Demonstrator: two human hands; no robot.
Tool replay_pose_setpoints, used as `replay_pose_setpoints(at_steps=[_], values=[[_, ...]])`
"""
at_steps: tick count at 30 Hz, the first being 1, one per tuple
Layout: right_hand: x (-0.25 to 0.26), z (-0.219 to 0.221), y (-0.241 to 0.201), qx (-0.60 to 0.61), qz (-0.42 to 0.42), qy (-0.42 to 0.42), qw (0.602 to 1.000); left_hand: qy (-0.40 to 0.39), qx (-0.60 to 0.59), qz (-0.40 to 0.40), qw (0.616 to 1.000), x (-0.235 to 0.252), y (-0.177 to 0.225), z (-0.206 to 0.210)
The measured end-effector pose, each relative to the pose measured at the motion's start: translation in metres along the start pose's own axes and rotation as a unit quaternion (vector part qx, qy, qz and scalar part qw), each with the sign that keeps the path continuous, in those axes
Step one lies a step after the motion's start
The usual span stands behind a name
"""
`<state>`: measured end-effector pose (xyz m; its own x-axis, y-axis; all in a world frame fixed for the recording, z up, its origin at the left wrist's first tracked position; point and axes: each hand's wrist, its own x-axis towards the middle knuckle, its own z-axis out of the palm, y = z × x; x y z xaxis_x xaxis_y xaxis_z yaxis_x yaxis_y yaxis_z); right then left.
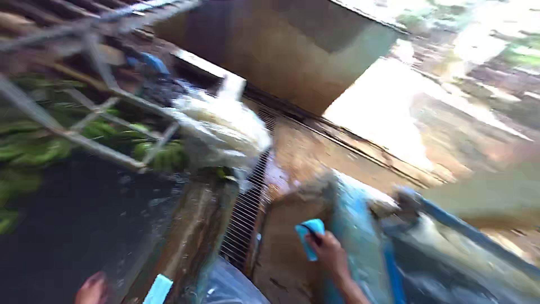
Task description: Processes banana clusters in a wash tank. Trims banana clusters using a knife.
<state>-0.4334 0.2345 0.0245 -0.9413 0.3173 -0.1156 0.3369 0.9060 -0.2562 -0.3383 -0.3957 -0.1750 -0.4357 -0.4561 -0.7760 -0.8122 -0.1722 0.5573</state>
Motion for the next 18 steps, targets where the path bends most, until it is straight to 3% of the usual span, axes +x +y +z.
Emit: replay_pose_setpoints(at_steps=[4, 8, 12, 18], values=[[0.024, 0.116, -0.207, 0.091, -0.262, -0.175, 0.945, 0.035, -0.154, -0.016, 0.987, 0.004, 0.025, 0.012], [0.011, 0.18, -0.359, 0.092, -0.378, -0.309, 0.868, 0.049, -0.286, -0.016, 0.957, 0.021, 0.052, -0.011], [0.011, 0.224, -0.434, -0.023, -0.392, -0.407, 0.825, 0.109, -0.417, -0.009, 0.902, 0.065, 0.074, -0.065], [0.041, 0.286, -0.447, -0.045, -0.38, -0.436, 0.814, 0.207, -0.535, 0.0, 0.819, 0.156, 0.125, -0.154]])
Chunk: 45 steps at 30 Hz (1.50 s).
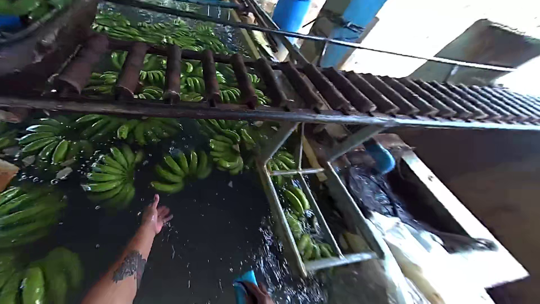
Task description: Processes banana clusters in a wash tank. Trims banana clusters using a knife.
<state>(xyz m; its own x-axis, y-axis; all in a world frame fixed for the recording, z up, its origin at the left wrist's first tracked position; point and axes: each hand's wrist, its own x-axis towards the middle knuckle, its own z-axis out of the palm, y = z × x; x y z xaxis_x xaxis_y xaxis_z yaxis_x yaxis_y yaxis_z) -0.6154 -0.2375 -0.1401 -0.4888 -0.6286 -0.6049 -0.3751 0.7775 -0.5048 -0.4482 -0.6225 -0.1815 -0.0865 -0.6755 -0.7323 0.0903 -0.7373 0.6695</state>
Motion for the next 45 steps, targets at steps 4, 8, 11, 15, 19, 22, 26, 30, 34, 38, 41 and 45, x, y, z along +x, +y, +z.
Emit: replay_pose_setpoints(at_steps=[4, 8, 11, 15, 19, 22, 26, 30, 34, 38, 41, 45], values=[[0.031, 0.0, 0.021, 0.003, 0.043, 0.016, 0.999, 0.014, -0.032, 0.008, 0.999, 0.053, 0.025, 0.044], [0.051, -0.007, 0.03, -0.037, 0.132, 0.006, 0.991, 0.075, -0.081, 0.046, 0.993, 0.055, 0.005, 0.068], [0.059, -0.009, 0.025, -0.096, 0.217, -0.037, 0.971, 0.083, -0.081, 0.069, 0.991, 0.022, -0.03, 0.068], [0.052, -0.011, 0.023, -0.149, 0.161, -0.044, 0.975, 0.038, -0.119, 0.067, 0.99, -0.045, -0.091, 0.019], [0.038, -0.035, 0.048, -0.09, 0.05, 0.004, 0.995, 0.102, -0.075, 0.015, 0.992, -0.09, -0.127, -0.059], [0.037, -0.053, 0.072, 0.045, 0.064, -0.008, 0.997, 0.107, -0.108, 0.035, 0.988, -0.112, -0.131, -0.108], [0.043, -0.024, 0.053, 0.32, 0.106, 0.027, 0.941, 0.091, -0.125, 0.101, 0.983, -0.125, -0.158, -0.13], [0.043, 0.045, -0.041, 0.318, 0.033, -0.002, 0.947, 0.102, -0.079, 0.014, 0.992, -0.123, -0.182, -0.092], [0.027, 0.073, -0.131, 0.1, -0.123, -0.138, 0.978, 0.036, 0.129, -0.087, 0.987, -0.163, -0.131, -0.101], [0.06, 0.065, -0.143, 0.079, -0.138, -0.046, 0.986, 0.037, 0.167, -0.026, 0.985, -0.162, -0.123, -0.108], [0.096, 0.041, -0.095, 0.065, 0.017, 0.002, 0.998, 0.026, 0.065, -0.098, 0.993, -0.143, -0.117, -0.102], [0.079, 0.028, -0.036, 0.155, 0.144, -0.013, 0.977, -0.023, 0.159, 0.03, 0.987, -0.128, -0.108, -0.076]])
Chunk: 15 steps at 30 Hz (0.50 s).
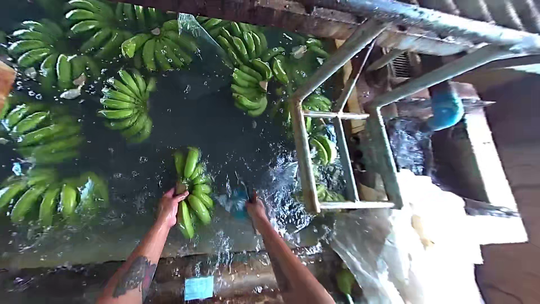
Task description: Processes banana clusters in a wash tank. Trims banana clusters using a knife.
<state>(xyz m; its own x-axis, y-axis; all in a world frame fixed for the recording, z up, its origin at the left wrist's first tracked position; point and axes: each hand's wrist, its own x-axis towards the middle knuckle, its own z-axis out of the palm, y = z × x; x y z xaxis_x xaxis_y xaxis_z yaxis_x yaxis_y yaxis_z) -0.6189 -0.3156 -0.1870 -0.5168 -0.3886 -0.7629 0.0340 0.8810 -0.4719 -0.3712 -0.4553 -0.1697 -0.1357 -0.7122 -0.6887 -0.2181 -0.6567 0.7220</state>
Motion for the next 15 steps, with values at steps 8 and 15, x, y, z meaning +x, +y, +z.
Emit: replay_pose_setpoints(at_steps=[8, 15], values=[[-0.1, -0.015, -0.023, 0.142, -0.252, -0.175, 0.941, -0.079, 0.308, 0.322, 0.892, -0.029, -0.034, 0.015], [-0.046, -0.005, -0.036, 0.037, -0.192, -0.11, 0.975, 0.153, -0.109, -0.012, 0.982, -0.031, -0.04, 0.019]])
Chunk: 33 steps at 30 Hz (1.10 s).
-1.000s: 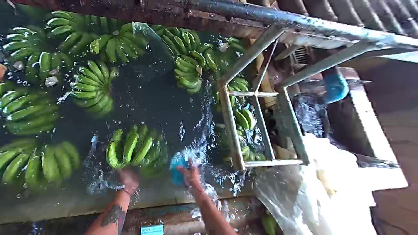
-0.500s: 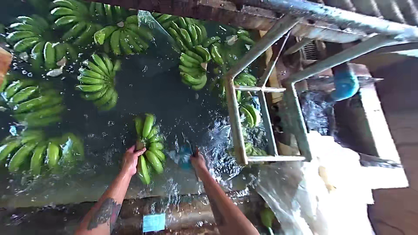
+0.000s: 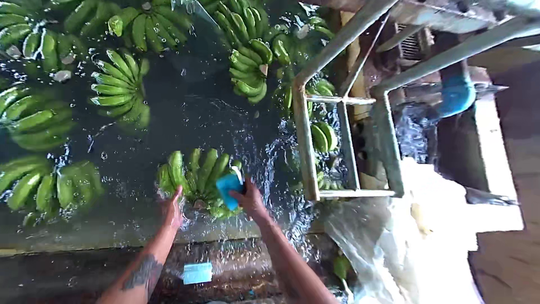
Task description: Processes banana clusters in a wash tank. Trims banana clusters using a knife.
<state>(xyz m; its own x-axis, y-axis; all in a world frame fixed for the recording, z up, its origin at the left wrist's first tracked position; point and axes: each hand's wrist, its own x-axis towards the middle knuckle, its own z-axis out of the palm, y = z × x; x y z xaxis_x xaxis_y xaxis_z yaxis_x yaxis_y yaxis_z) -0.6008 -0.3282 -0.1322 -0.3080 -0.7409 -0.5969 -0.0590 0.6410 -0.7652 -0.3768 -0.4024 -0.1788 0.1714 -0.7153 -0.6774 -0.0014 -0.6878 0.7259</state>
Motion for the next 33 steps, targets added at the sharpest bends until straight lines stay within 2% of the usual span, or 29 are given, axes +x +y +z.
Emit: replay_pose_setpoints(at_steps=[1, 2, 5, 8, 10, 11, 13, 15, 17, 20, 22, 25, 27, 28, 30, 31, 32, 33], values=[[0.009, 0.02, 0.004, -0.017, -0.005, -0.023, 1.0, -0.011, -0.027, -0.043, 0.999, 0.012, 0.005, 0.004], [0.015, 0.04, 0.003, -0.039, -0.014, -0.048, 0.998, -0.036, -0.037, -0.05, 0.997, 0.022, 0.009, 0.007], [0.035, 0.066, -0.024, -0.144, -0.053, -0.073, 0.985, -0.094, -0.018, -0.006, 0.995, 0.037, 0.025, 0.014], [0.079, 0.039, -0.037, -0.214, -0.077, 0.023, 0.973, -0.128, -0.008, 0.012, 0.992, 0.044, 0.037, 0.017], [0.094, 0.029, -0.043, -0.196, -0.046, 0.104, 0.974, -0.129, -0.004, 0.011, 0.992, 0.048, 0.044, 0.022], [0.092, 0.033, -0.049, -0.169, -0.031, 0.115, 0.978, -0.125, 0.009, 0.004, 0.992, 0.051, 0.048, 0.025], [0.075, 0.053, -0.056, -0.145, -0.048, 0.073, 0.986, -0.118, 0.046, -0.006, 0.992, 0.056, 0.055, 0.032], [0.062, 0.063, -0.057, -0.194, -0.061, 0.003, 0.979, -0.124, 0.066, -0.015, 0.99, 0.059, 0.057, 0.031], [0.073, 0.04, -0.049, -0.245, -0.072, 0.019, 0.967, -0.142, 0.051, -0.022, 0.988, 0.058, 0.059, 0.024], [0.088, -0.026, -0.043, -0.247, -0.024, 0.164, 0.955, -0.154, 0.044, -0.015, 0.987, 0.056, 0.067, 0.011], [0.072, -0.064, -0.049, -0.208, -0.001, 0.199, 0.958, -0.142, 0.049, 0.001, 0.989, 0.061, 0.07, 0.006], [0.009, -0.082, -0.042, -0.165, -0.006, 0.087, 0.982, -0.12, -0.035, -0.019, 0.992, 0.059, 0.056, 0.001], [-0.04, -0.068, -0.027, -0.156, 0.039, -0.045, 0.986, -0.091, -0.051, -0.093, 0.99, 0.052, 0.044, 0.011], [-0.059, -0.059, -0.021, -0.173, 0.065, -0.131, 0.974, -0.085, -0.035, -0.12, 0.989, 0.052, 0.039, 0.017], [-0.073, -0.047, -0.017, -0.231, 0.096, -0.305, 0.919, -0.074, -0.005, -0.126, 0.989, 0.058, 0.037, 0.023], [-0.07, -0.046, -0.021, -0.253, 0.095, -0.339, 0.901, -0.074, 0.02, -0.106, 0.991, 0.061, 0.041, 0.024], [-0.062, -0.048, -0.029, -0.257, 0.079, -0.31, 0.912, -0.088, 0.047, -0.077, 0.992, 0.063, 0.045, 0.023], [-0.049, -0.05, -0.038, -0.23, 0.052, -0.231, 0.944, -0.112, 0.07, -0.044, 0.99, 0.065, 0.051, 0.021]])
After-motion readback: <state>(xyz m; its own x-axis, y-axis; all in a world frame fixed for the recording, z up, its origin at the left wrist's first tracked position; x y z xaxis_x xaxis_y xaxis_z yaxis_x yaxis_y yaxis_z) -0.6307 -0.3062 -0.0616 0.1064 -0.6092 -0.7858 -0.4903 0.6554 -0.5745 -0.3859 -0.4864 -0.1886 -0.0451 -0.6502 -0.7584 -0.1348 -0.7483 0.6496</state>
